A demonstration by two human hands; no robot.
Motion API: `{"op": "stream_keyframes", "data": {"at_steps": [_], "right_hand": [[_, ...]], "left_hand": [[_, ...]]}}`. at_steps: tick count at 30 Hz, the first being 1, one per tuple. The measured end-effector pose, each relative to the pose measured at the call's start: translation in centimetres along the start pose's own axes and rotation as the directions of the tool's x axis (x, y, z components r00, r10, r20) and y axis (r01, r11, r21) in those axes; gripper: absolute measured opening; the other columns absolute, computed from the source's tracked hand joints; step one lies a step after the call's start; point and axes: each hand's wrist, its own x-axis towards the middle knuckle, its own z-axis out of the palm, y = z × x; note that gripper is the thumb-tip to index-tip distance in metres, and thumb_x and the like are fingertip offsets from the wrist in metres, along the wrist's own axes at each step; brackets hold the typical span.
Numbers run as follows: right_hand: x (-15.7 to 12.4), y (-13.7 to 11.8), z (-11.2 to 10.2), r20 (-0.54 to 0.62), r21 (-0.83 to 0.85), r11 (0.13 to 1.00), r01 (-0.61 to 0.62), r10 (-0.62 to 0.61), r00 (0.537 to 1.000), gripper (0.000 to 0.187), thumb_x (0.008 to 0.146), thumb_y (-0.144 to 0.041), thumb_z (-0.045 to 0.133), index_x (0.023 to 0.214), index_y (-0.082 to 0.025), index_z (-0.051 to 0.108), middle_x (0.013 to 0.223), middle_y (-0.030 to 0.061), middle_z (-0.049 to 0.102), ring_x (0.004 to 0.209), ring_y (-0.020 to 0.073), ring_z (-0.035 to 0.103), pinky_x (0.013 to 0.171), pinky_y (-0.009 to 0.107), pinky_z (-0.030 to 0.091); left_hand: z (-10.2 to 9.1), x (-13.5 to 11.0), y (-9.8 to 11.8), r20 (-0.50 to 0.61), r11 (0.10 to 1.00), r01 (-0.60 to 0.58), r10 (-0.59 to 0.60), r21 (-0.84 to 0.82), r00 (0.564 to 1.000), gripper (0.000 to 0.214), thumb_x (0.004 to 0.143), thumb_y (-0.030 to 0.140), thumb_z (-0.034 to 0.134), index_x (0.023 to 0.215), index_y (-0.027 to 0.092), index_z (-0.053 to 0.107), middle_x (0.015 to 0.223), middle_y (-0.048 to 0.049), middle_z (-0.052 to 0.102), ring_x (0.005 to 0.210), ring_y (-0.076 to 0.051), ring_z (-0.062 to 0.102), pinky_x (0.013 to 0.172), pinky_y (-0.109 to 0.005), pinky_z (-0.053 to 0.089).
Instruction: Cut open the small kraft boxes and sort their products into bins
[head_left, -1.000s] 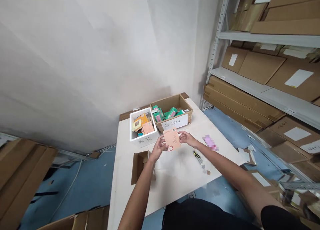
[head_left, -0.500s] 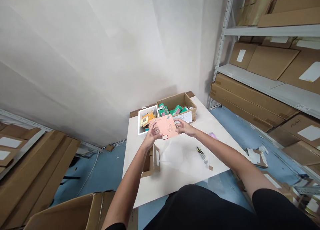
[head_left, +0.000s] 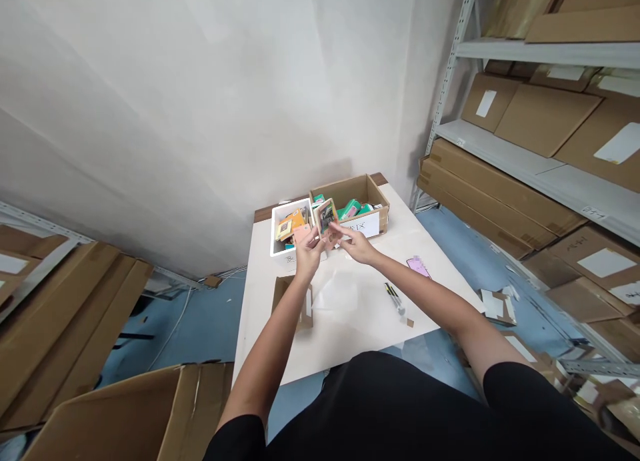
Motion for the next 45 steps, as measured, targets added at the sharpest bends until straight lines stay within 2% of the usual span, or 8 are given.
{"op": "stream_keyframes", "data": {"at_steps": [4,11,16,21,25,36,42,45], "right_hand": [[0.7,1.0,-1.9,-0.149,0.095,0.989,-0.115,0.128,0.981,0.075,0.082,-0.032,0.077,0.154,-0.029,0.055,0.143,0.009,0.065,0.121,0.0271,0.065,0.099,0.046,0.06],[1.1,1.6,-1.9,0.057,0.357,0.893,-0.274,0.272,0.961,0.061,0.076,-0.038,0.087,0.131,-0.024,0.065,0.106,0.0039,0.075,0.09,0.0209,0.072,0.069,0.031,0.064],[1.8,0.9,0.6,0.068,0.349,0.915,-0.205,0.193,0.979,0.064,0.077,-0.037,0.082,0.138,-0.026,0.064,0.136,0.0079,0.07,0.107,0.0252,0.073,0.075,0.032,0.064],[3.5,1.4,3.1,0.138,0.268,0.952,-0.145,0.111,0.984,0.057,0.083,-0.037,0.072,0.139,-0.029,0.067,0.146,0.0059,0.064,0.129,0.0294,0.064,0.095,0.042,0.06],[5.0,3.6,4.0,-0.181,0.148,0.968,-0.205,0.23,0.956,0.063,0.074,-0.034,0.08,0.135,-0.027,0.067,0.138,0.008,0.068,0.114,0.0256,0.067,0.096,0.043,0.058],[10.1,8.9,12.5,-0.02,0.343,0.847,-0.407,0.44,0.898,0.054,0.063,-0.034,0.086,0.112,-0.026,0.066,0.093,-0.0006,0.07,0.083,0.0188,0.068,0.074,0.034,0.06],[18.6,12.2,17.6,-0.191,0.182,0.909,-0.375,0.407,0.893,0.061,0.07,-0.03,0.074,0.13,-0.027,0.062,0.104,0.0022,0.067,0.098,0.02,0.066,0.088,0.037,0.059],[18.7,14.5,18.1,-0.263,0.088,0.893,-0.442,0.449,0.854,0.066,0.074,-0.029,0.068,0.139,-0.028,0.058,0.112,0.0046,0.067,0.099,0.0211,0.066,0.09,0.04,0.059]], "left_hand": [[-3.0,0.3,-0.5,-0.019,0.99,0.124,-0.125,-0.064,0.992,0.075,0.07,0.042,0.093,0.139,0.025,0.07,0.122,-0.0079,0.072,0.102,-0.023,0.073,0.088,-0.042,0.064],[-4.8,0.1,-1.4,-0.078,0.996,0.079,-0.082,-0.041,0.994,0.068,0.072,0.04,0.092,0.135,0.025,0.072,0.121,-0.008,0.072,0.112,-0.025,0.07,0.096,-0.043,0.061],[-3.9,0.0,-0.6,-0.068,0.981,-0.044,0.058,0.187,0.996,0.061,0.075,0.037,0.091,0.132,0.026,0.075,0.143,-0.0093,0.068,0.134,-0.033,0.061,0.108,-0.048,0.055],[-4.4,0.6,-0.8,-0.03,0.999,0.011,-0.01,0.045,1.0,0.069,0.076,0.037,0.088,0.14,0.02,0.07,0.14,-0.0117,0.07,0.132,-0.035,0.064,0.111,-0.051,0.052],[-8.1,0.7,-1.7,-0.067,0.983,0.146,-0.154,-0.111,0.986,0.076,0.073,0.04,0.09,0.143,0.021,0.068,0.133,-0.0117,0.073,0.11,-0.028,0.072,0.092,-0.045,0.061],[-19.4,3.0,-7.5,-0.086,0.958,0.259,-0.27,-0.12,0.959,0.077,0.07,0.047,0.091,0.141,0.025,0.07,0.106,-0.0031,0.07,0.088,-0.016,0.067,0.083,-0.037,0.059],[-26.8,10.2,-9.5,-0.341,0.977,0.209,-0.183,0.042,0.922,0.069,0.076,0.035,0.086,0.141,0.024,0.068,0.131,-0.0124,0.068,0.116,-0.024,0.067,0.101,-0.04,0.053],[-29.3,10.4,-10.7,-0.404,0.956,0.247,-0.165,0.158,0.9,0.066,0.081,0.032,0.082,0.144,0.027,0.064,0.143,-0.0144,0.064,0.128,-0.028,0.062,0.111,-0.043,0.048]]}}
